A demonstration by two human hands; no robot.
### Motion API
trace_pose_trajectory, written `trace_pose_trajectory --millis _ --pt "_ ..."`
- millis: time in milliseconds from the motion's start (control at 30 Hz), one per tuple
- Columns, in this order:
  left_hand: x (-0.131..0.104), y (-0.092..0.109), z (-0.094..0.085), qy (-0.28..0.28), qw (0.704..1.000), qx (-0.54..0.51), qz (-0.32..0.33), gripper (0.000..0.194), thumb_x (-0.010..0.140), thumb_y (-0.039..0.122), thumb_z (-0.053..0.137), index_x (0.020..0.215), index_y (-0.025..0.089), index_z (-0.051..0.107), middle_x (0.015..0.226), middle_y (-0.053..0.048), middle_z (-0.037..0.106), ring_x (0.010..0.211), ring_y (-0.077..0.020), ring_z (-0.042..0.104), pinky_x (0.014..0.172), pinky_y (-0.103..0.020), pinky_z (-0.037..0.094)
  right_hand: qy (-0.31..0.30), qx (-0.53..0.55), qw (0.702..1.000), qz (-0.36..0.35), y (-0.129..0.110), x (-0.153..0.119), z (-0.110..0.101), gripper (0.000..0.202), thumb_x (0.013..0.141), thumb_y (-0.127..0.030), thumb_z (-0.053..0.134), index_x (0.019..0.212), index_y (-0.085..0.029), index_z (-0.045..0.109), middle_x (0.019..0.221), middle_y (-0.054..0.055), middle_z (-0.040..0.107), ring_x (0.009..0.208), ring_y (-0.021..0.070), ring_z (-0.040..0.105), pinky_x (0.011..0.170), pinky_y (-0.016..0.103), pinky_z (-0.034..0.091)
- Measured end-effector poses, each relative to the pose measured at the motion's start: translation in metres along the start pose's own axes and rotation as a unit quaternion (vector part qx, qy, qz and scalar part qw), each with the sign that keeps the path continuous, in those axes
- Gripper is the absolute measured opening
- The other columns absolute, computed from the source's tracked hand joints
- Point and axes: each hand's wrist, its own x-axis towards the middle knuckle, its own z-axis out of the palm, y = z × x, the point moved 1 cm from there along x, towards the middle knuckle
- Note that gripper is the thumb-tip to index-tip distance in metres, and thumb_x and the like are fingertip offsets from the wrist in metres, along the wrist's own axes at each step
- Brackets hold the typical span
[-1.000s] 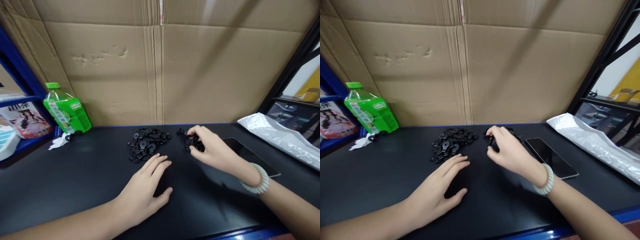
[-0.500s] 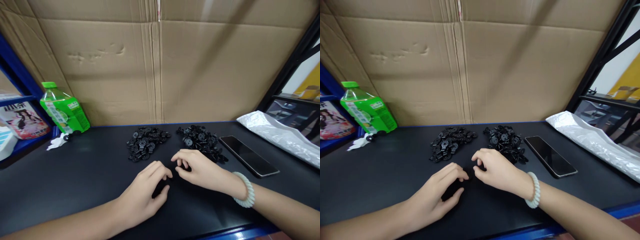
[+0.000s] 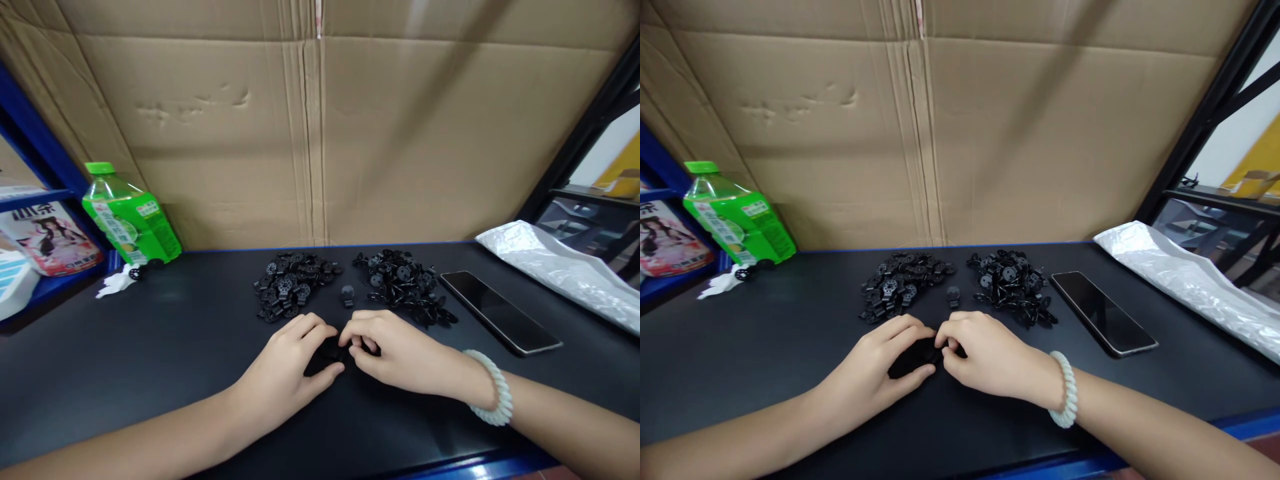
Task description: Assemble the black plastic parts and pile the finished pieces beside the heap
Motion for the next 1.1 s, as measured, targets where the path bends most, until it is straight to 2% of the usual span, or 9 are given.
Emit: trace_pose_trajectory --millis 100,233,333,467,567,700,833,1000,1100 --pt "0.001 0.001 0.0 0.001 0.999 -0.039 -0.004 0.022 0.082 0.01 0.058 0.1 0.02 0.063 0.099 -0.004 0.063 0.092 -0.0204 0.061 0.082 -0.032 0.05 0.001 0.004 1.0 -0.002 -0.001 0.0 -0.001 0.025 0.077 -0.007 0.051 0.092 -0.016 0.07 0.074 -0.001 0.058 0.056 0.0072 0.048 0.055 0.02 0.036" --pt "0.001 -0.001 0.001 0.014 0.995 -0.09 -0.025 0.027 0.078 0.004 0.054 0.098 0.02 0.062 0.094 -0.003 0.062 0.082 -0.0168 0.059 0.073 -0.028 0.05 0.006 0.017 1.0 -0.004 -0.002 0.001 -0.001 0.022 0.077 -0.008 0.053 0.09 -0.015 0.07 0.071 -0.001 0.059 0.056 0.0074 0.049 0.056 0.02 0.037" --pt "0.0 -0.003 0.001 0.036 0.99 -0.13 -0.034 0.023 0.079 0.003 0.051 0.092 0.02 0.06 0.09 -0.001 0.061 0.078 -0.0152 0.059 0.071 -0.027 0.05 -0.014 0.087 0.996 0.028 -0.001 0.001 0.0 0.02 0.08 -0.012 0.053 0.091 -0.015 0.068 0.073 0.0 0.062 0.058 0.0082 0.053 0.055 0.02 0.04" --pt "0.0 -0.002 0.003 0.044 0.986 -0.162 -0.023 0.019 0.081 0.003 0.049 0.085 0.019 0.059 0.086 -0.001 0.061 0.079 -0.0153 0.061 0.071 -0.026 0.05 -0.048 0.214 0.972 0.082 0.001 0.002 -0.001 0.014 0.081 -0.018 0.057 0.092 -0.015 0.066 0.075 0.001 0.066 0.064 0.0099 0.06 0.057 0.019 0.046" --pt "-0.001 -0.001 0.002 0.066 0.985 -0.157 -0.015 0.018 0.082 0.002 0.05 0.084 0.019 0.059 0.084 -0.001 0.061 0.076 -0.0144 0.061 0.069 -0.025 0.049 -0.07 0.274 0.954 0.105 0.004 0.003 0.001 0.016 0.078 -0.021 0.064 0.093 -0.014 0.066 0.08 0.002 0.067 0.062 0.0105 0.06 0.051 0.019 0.047" --pt "-0.003 0.002 -0.001 0.113 0.981 -0.156 0.009 0.017 0.085 0.004 0.051 0.083 0.019 0.059 0.083 0.0 0.061 0.076 -0.0127 0.06 0.07 -0.024 0.049 -0.107 0.395 0.9 0.146 0.006 0.005 0.009 0.024 0.076 -0.022 0.068 0.097 -0.013 0.063 0.069 0.0 0.063 0.053 0.0098 0.059 0.044 0.019 0.047" --pt "-0.005 0.007 -0.004 0.15 0.965 -0.213 -0.004 0.015 0.085 0.008 0.056 0.092 0.02 0.06 0.094 -0.002 0.062 0.087 -0.0145 0.063 0.077 -0.025 0.053 -0.056 0.499 0.853 0.143 0.005 0.009 0.014 0.033 0.068 -0.019 0.076 0.095 -0.014 0.059 0.073 -0.002 0.061 0.06 0.0116 0.064 0.054 0.024 0.056" --pt "-0.002 0.008 -0.002 0.126 0.936 -0.319 -0.08 0.021 0.077 0.015 0.07 0.096 0.019 0.063 0.092 -0.002 0.067 0.085 -0.0165 0.068 0.08 -0.027 0.057 0.008 0.509 0.854 0.105 0.002 0.009 0.014 0.043 0.062 -0.015 0.082 0.088 -0.019 0.048 0.075 -0.005 0.061 0.062 0.0108 0.064 0.057 0.024 0.056" --pt "-0.001 0.008 -0.003 0.117 0.937 -0.321 -0.077 0.016 0.078 0.014 0.069 0.093 0.019 0.068 0.088 -0.001 0.069 0.083 -0.0158 0.067 0.08 -0.025 0.056 0.012 0.506 0.858 0.087 0.001 0.007 0.015 0.043 0.065 -0.014 0.08 0.086 -0.021 0.044 0.076 -0.006 0.06 0.063 0.0103 0.062 0.055 0.023 0.056"
